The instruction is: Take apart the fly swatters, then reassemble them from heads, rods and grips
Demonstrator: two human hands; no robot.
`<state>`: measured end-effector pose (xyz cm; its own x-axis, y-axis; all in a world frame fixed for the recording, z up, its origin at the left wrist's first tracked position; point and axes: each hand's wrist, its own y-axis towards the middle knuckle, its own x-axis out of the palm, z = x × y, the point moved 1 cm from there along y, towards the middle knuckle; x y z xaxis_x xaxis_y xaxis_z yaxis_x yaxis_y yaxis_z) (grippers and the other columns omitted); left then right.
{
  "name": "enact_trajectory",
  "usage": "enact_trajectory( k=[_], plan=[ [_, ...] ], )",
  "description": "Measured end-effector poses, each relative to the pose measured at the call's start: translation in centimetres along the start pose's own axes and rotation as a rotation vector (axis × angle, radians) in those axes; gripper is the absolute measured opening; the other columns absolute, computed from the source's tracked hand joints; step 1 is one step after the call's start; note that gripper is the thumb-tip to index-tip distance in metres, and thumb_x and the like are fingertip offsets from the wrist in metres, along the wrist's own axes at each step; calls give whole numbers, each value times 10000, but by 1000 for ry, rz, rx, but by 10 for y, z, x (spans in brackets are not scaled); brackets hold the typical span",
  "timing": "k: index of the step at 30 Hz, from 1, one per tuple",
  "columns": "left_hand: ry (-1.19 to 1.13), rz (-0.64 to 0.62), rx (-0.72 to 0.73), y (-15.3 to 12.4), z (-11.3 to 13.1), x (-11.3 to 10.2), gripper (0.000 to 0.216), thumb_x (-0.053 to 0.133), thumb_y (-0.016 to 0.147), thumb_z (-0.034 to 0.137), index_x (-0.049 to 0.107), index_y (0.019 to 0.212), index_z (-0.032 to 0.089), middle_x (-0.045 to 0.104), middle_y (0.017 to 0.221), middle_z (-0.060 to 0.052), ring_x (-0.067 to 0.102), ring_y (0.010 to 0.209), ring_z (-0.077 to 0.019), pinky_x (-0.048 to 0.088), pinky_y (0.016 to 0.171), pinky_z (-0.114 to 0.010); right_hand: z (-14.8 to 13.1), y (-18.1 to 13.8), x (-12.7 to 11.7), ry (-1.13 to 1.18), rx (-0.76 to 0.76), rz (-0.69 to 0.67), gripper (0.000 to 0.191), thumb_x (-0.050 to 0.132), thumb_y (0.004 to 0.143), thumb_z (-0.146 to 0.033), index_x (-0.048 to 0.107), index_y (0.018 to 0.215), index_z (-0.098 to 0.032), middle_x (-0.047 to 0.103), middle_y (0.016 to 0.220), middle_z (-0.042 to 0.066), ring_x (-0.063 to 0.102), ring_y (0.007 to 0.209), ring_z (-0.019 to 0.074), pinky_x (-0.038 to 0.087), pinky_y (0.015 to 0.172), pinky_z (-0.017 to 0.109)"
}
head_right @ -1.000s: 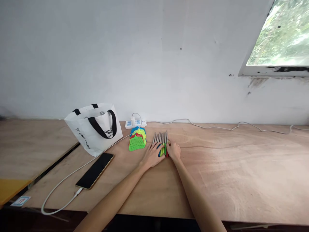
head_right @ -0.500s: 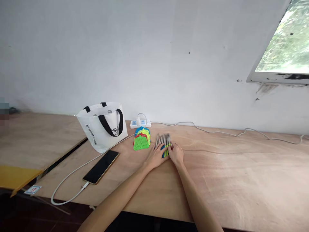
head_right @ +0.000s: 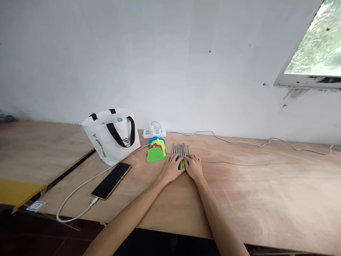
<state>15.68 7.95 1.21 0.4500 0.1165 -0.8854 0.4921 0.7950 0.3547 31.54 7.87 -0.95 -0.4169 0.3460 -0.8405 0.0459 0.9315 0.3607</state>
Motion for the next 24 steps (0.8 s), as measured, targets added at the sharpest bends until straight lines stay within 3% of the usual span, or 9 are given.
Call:
enact_trajectory(
  k=[6,10,16,24],
  plan=[
    [-12,1,44,1,-3,5,385,572,959,384,594,1312,231,497,1495,-110,410,1419,-299,296,1188,-528,2,1,3,-1,-14,-14,464,331,1029,-244,537,1445,-260,657,1343,56,530,1286,202,361,1077,371],
    [-30,-21,126,0,-7,6,372,497,1004,364,583,1359,294,500,1512,-67,426,1417,-263,267,1197,-541,13,3,1,-14,27,10,469,341,992,-168,576,1392,-240,620,1390,66,530,1282,203,375,1063,356],
    [-49,-94,179,-1,-8,7,443,518,990,560,582,1381,362,474,1558,-36,380,1452,-286,196,1202,-622,23,2,-4,-47,67,15,360,424,994,-252,667,1259,-245,665,1241,85,584,1177,239,411,1004,358],
    [-79,-87,170,5,-14,8,428,528,995,546,617,1361,343,532,1505,-47,445,1411,-270,228,1210,-539,15,-1,-4,-52,39,-10,480,341,998,-190,539,1430,-257,658,1261,63,605,1172,197,443,968,302]
  ],
)
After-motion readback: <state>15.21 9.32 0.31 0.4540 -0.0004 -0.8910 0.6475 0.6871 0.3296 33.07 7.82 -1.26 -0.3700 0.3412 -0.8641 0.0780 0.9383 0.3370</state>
